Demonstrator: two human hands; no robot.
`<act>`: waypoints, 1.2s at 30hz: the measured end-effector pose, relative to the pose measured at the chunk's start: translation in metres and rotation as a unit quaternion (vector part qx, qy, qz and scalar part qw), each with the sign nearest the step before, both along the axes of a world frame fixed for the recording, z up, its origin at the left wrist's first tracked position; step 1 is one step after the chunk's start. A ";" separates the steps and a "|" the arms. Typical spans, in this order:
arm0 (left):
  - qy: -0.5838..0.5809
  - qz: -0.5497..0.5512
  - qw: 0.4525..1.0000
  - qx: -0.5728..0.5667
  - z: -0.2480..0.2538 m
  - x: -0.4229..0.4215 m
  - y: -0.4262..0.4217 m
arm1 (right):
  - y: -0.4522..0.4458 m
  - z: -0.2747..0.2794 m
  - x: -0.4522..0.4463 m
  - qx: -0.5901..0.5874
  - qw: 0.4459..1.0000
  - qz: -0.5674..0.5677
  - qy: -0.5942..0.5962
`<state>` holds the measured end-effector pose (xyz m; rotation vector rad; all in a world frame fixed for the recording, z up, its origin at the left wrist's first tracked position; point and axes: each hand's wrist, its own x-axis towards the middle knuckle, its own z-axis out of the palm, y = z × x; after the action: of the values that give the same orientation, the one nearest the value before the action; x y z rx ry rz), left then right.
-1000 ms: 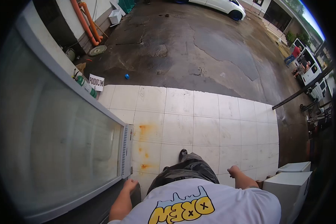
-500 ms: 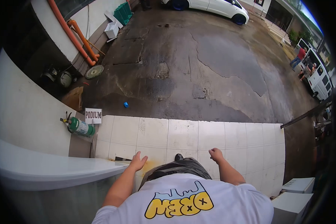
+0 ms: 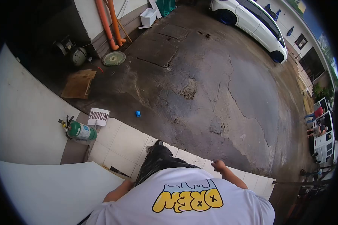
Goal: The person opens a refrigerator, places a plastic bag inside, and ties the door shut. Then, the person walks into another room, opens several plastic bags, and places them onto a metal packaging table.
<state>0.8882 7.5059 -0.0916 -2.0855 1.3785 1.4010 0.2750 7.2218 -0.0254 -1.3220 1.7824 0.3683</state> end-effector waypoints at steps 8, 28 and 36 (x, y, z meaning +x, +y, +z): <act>-0.052 0.051 0.997 -0.020 0.001 0.114 -0.341 | -0.141 0.068 0.083 0.020 0.997 -0.017 -0.072; -0.044 0.065 0.995 0.065 -0.089 0.105 -0.941 | -0.945 -0.126 0.065 -0.197 0.980 0.031 -0.015; -0.069 0.143 0.984 0.086 -0.067 0.093 -1.185 | -1.345 0.030 0.129 -0.293 0.920 -0.133 -0.223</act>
<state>0.9813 6.3207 -0.1584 -2.2815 0.8972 1.3913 0.4045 5.8770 0.0046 -1.3846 1.6925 -0.6248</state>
